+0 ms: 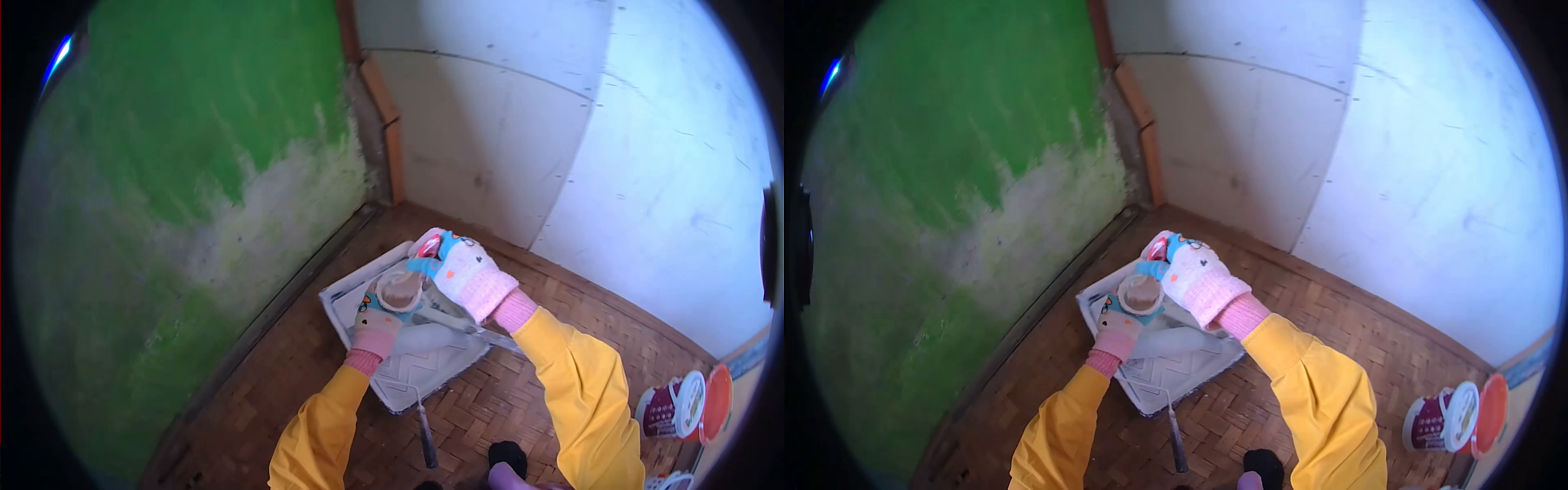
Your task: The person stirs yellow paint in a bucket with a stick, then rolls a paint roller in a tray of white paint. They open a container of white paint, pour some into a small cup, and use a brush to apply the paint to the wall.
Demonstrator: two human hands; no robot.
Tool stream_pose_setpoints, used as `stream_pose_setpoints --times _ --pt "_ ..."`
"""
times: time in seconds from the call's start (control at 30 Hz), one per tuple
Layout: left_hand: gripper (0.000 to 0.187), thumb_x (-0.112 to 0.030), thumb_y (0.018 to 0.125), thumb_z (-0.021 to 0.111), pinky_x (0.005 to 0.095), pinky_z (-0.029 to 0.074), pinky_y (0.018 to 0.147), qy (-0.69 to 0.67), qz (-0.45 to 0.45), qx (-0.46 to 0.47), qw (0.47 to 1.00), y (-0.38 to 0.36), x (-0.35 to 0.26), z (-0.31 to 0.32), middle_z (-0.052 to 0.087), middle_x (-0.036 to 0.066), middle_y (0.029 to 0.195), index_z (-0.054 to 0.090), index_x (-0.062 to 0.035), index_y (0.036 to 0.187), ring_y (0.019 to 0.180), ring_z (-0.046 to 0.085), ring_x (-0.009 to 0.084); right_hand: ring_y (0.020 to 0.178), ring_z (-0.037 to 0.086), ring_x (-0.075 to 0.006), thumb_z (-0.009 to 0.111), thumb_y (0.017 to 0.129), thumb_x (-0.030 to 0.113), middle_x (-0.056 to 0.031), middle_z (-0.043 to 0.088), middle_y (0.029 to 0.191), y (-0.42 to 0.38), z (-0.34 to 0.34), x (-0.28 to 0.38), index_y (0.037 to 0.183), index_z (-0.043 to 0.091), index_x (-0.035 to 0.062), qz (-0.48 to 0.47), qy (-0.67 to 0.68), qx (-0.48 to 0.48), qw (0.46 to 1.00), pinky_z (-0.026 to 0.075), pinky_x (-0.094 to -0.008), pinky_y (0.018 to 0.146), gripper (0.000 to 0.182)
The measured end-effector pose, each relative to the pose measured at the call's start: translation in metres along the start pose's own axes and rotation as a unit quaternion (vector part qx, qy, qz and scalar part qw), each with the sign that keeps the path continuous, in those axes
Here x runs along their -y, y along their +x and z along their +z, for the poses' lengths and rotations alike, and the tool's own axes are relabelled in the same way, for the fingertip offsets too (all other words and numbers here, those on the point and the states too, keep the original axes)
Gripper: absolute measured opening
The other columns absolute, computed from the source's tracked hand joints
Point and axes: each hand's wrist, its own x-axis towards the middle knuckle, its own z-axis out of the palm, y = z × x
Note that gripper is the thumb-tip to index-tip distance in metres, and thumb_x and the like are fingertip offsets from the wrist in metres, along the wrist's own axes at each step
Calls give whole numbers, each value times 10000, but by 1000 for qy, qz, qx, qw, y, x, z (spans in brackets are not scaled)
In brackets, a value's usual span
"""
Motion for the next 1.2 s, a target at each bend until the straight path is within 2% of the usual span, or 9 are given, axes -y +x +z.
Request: stream_pose_setpoints --times 0.1,0.13,0.17,0.23,0.37,0.47,0.53,0.7,1.2 --pt "194 -201 788 513 355 496 623 32 101 26 994 8 -37 -38 651 120 773 669 -108 857 692 637 261 794 592 -288 634 785 350 -142 601 822 -21 -40 11 797 544 35 64 -44 -1 997 459 -354 732 328" --pt "308 -247 771 597 329 485 748 -122 131 -178 968 20 -54 -60 631 137 936 596 -60 1016 836 615 267 801 596 -280 638 785 344 -133 605 828 -26 -49 3 801 542 31 67 -29 0 997 461 -346 737 328" --pt "308 -247 771 597 329 485 748 -129 152 -184 963 23 -73 -81 631 137 936 596 -60 1016 836 615 267 808 599 -271 641 785 338 -125 609 835 -33 -62 -1 805 540 27 71 -15 -1 997 463 -337 742 328" --pt "511 -289 714 704 310 449 842 -578 -32 -23 815 31 -109 -116 584 121 1068 510 -38 1115 955 572 244 806 603 -262 646 785 322 -112 617 847 -53 -93 -2 818 538 35 107 -14 -25 994 463 -329 742 309" --pt "585 -291 655 772 305 450 841 -580 27 29 814 46 -172 -140 592 96 1056 505 -23 1101 954 575 212 809 615 -233 687 739 373 -118 631 852 -114 -155 -1 942 536 26 194 -89 -107 971 469 -324 752 429" --pt "617 -213 626 803 283 482 803 -734 -38 184 652 51 -222 -157 607 58 1007 499 -30 1132 900 591 164 871 621 -233 726 674 436 -118 642 913 -189 -189 -18 1056 496 31 210 -67 -119 968 482 -339 780 602" --pt "631 -233 619 807 287 481 807 -676 27 174 715 75 -259 -174 606 62 1011 501 -30 1133 910 591 166 889 615 -247 757 638 416 -129 613 1004 -234 -209 -64 1127 468 37 133 -38 -129 982 484 -348 789 682" --pt "664 -308 602 807 295 477 807 -593 116 93 791 71 -352 -200 613 95 1015 515 -25 1126 926 596 187 1026 544 -303 741 663 346 -156 567 1093 -289 -217 -33 1180 481 70 356 1 -184 916 445 -369 858 641" --pt "575 -164 724 732 263 451 835 -688 157 183 685 136 -635 -240 588 114 1064 423 19 1173 966 574 169 922 584 -347 610 763 230 -174 599 1005 -384 -388 -183 1175 441 107 435 -46 -425 793 484 -418 772 462"
